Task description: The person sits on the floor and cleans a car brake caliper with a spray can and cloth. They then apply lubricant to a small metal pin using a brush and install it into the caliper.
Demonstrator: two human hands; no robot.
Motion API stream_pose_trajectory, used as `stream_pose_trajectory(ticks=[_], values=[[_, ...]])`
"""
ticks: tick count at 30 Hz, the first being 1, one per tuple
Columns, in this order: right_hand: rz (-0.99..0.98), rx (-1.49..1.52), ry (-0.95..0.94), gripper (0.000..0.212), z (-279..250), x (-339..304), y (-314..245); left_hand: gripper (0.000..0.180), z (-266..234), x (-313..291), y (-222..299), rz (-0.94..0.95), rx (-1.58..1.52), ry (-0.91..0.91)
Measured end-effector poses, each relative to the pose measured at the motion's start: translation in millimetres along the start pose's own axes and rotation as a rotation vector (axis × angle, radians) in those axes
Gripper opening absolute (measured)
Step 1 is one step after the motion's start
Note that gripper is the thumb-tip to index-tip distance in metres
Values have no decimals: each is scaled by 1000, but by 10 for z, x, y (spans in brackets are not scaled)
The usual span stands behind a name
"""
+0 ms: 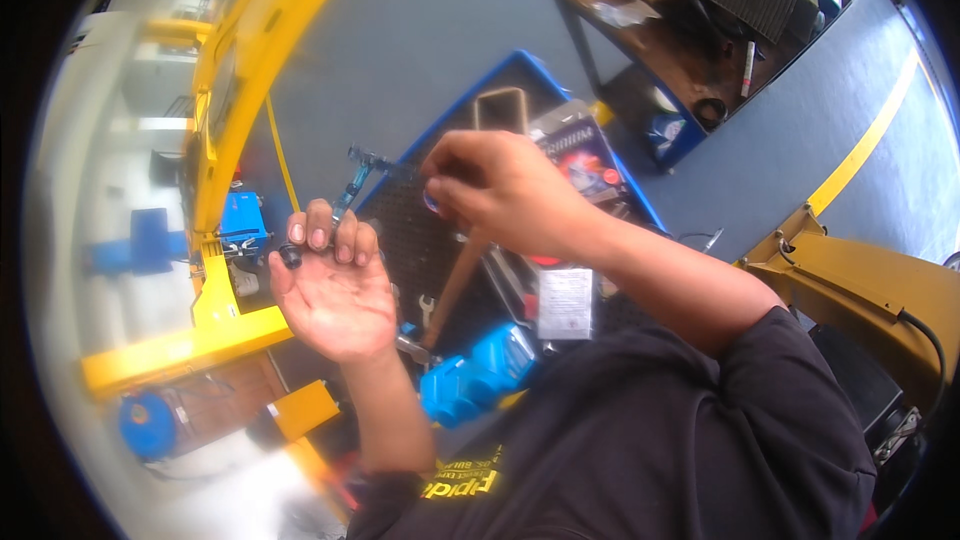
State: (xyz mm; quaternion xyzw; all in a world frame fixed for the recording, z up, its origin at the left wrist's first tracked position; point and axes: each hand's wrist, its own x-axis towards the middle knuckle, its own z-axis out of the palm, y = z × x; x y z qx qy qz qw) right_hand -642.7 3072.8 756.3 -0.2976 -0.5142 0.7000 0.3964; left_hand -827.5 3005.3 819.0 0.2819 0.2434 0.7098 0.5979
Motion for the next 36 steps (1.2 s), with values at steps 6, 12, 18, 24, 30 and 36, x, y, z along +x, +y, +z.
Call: stream_pose_trajectory(ticks=[6,12,18,24,30,36], values=[[157,145,-158,15,-33,30,-28,35,-101,-12,64,131,503,-175],[195,147,-246,16,-60,21,28,40,-134,-110,114,225,1087,-336],[222,38,-255,16,-255,88,-1,31,-9,-52,334,293,1562,-843],[238,-95,-226,17,-271,84,-86,36,49,-124,429,266,1854,-1097],[259,-264,-294,20,-278,33,-113,43,41,-158,494,158,1923,-1204],[231,-330,-333,20,-249,-65,-174,38,50,-140,531,142,1998,-1290]])
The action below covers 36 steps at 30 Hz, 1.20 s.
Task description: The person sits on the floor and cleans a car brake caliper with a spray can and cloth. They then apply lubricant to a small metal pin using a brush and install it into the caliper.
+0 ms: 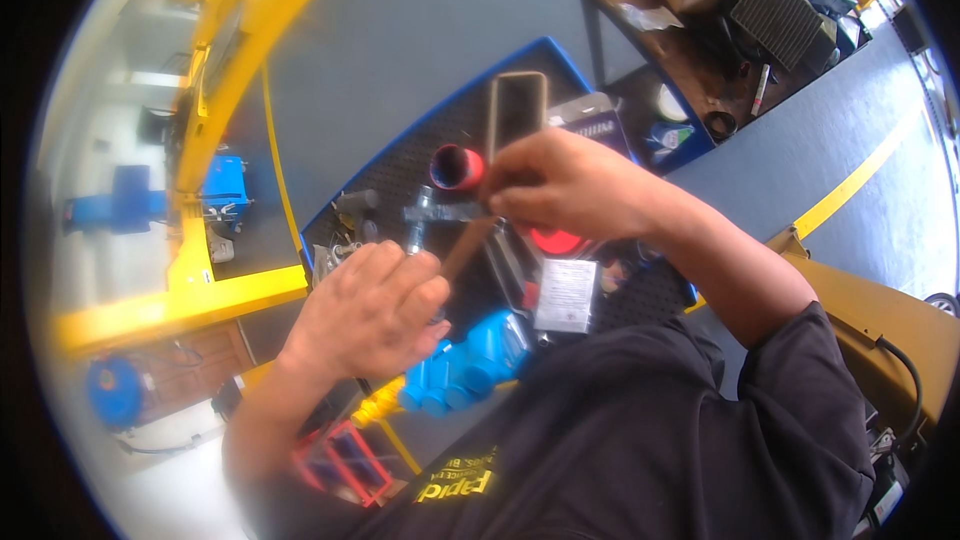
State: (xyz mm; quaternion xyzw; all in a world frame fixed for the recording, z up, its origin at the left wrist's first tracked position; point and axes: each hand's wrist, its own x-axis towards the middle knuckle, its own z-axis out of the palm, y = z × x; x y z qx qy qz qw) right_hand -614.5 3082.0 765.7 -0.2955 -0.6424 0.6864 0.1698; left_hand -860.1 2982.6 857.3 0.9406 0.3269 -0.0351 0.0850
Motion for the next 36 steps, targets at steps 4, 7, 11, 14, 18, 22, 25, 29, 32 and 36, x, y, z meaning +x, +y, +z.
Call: stream_pose_trajectory(ticks=[4,7,11,14,18,22,25,29,32,36], values=[[32,-60,-66,18,9,-110,-90,34,3,9,12,20,57,-32],[-55,-103,126,18,34,-52,10,38,51,4,-5,1,-12,61],[-26,12,27,17,216,-140,-59,43,180,-13,-24,-47,-118,209],[-53,38,121,17,221,-88,18,42,249,-35,-22,-34,-135,294],[-6,52,46,18,251,-75,-36,43,331,-112,-3,-50,-115,283],[-32,7,75,19,144,21,11,47,312,-135,24,-41,-119,222],[32,79,60,21,154,86,137,45,295,-148,29,-36,-89,182],[40,-54,52,20,164,120,79,43,315,-172,29,-24,-67,147],[72,-119,167,20,98,272,84,42,324,-210,29,-36,-76,113],[41,-348,302,19,28,590,196,46,350,-305,-49,-107,-131,194]])
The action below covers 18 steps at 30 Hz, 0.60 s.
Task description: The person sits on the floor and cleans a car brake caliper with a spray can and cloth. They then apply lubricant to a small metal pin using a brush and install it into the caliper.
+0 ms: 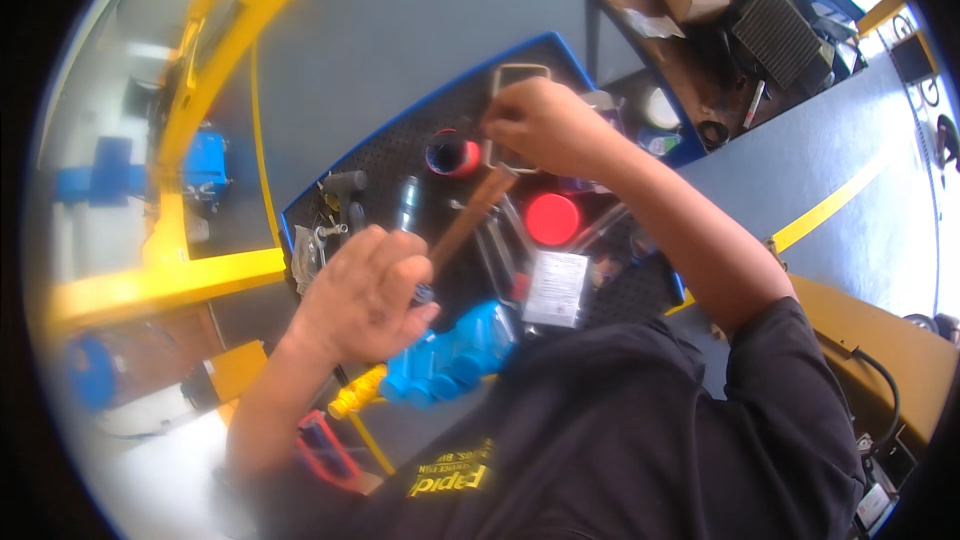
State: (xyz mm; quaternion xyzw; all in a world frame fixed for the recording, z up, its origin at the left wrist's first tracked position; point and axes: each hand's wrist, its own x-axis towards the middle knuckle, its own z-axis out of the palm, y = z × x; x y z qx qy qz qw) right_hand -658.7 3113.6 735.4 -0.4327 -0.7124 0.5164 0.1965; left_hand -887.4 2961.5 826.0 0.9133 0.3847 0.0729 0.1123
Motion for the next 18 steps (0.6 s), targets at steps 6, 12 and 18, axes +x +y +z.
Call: stream_pose_trajectory(ticks=[6,12,18], values=[[-184,-534,54,9,605,342,32,27,-117,-323,-281,-237,-521,385],[-174,-813,5,20,747,517,122,33,-215,-644,-221,-365,-1598,784],[-489,-693,247,17,399,-151,-851,31,-45,-921,44,-325,-1974,921]])
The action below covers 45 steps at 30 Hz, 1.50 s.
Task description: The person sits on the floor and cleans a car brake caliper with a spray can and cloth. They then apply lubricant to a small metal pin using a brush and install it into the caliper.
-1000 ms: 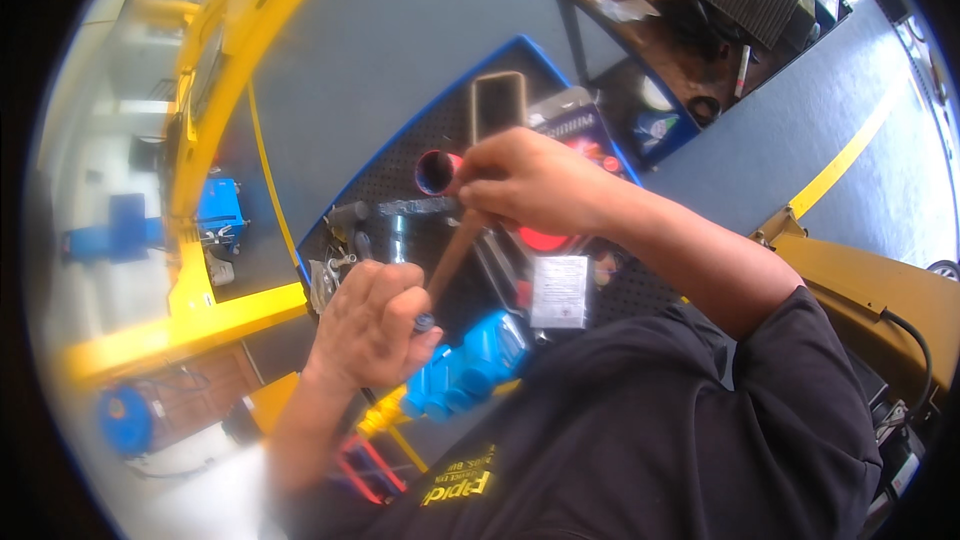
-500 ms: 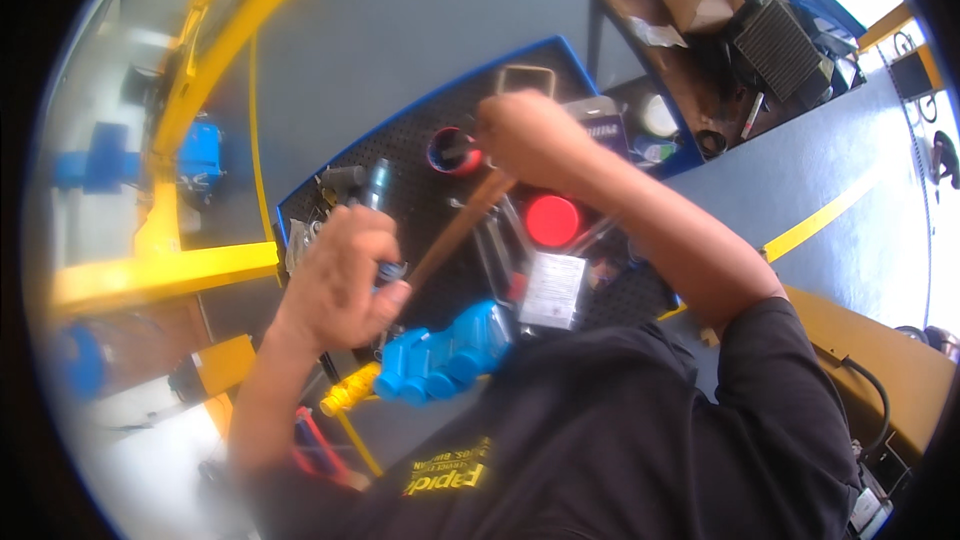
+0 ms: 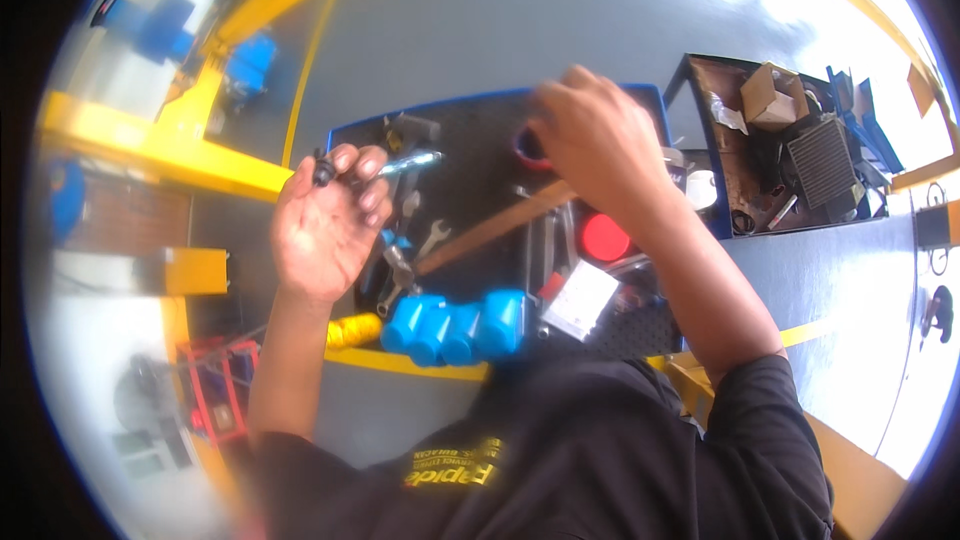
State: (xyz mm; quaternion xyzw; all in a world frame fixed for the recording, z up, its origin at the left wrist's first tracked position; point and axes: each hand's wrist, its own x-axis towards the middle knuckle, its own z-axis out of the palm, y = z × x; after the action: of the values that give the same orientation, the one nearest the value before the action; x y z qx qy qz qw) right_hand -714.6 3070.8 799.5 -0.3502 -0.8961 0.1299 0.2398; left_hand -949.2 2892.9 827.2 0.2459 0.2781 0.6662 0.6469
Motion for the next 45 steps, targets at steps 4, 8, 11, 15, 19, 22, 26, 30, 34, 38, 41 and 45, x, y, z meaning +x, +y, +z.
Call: stream_pose_trajectory(ticks=[4,8,11,15,19,22,26,30,34,38,41,45], values=[[-343,363,87,22,-278,-177,-577,30,87,-280,-263,3,53,189],[-503,431,5,26,-157,-356,-812,31,371,-532,-456,-2,131,228],[-613,386,-8,22,-133,-450,-955,31,376,-772,-465,11,148,210],[-612,328,-163,20,-182,-557,-1183,31,405,-1054,-445,11,216,182],[-684,176,-177,17,-271,-472,-1717,29,357,-1310,-215,107,277,118],[-718,121,-154,14,-335,-397,-2289,38,203,-1685,159,228,390,56],[-755,177,-289,20,-255,-252,-3150,36,-86,-2647,663,403,434,203],[-733,335,-529,19,112,-176,-4190,32,-974,-4122,956,704,463,366],[-722,547,-723,18,783,-64,-5229,31,-1630,-5507,867,838,384,662],[-859,540,-946,18,1493,-187,-6676,34,-1944,-6935,737,1034,93,688],[-899,591,-1099,23,2080,-516,-7717,33,-2065,-7809,706,1156,3,836],[-960,692,-1303,23,3066,-969,-8975,34,-2481,-8894,639,1360,-132,903]])
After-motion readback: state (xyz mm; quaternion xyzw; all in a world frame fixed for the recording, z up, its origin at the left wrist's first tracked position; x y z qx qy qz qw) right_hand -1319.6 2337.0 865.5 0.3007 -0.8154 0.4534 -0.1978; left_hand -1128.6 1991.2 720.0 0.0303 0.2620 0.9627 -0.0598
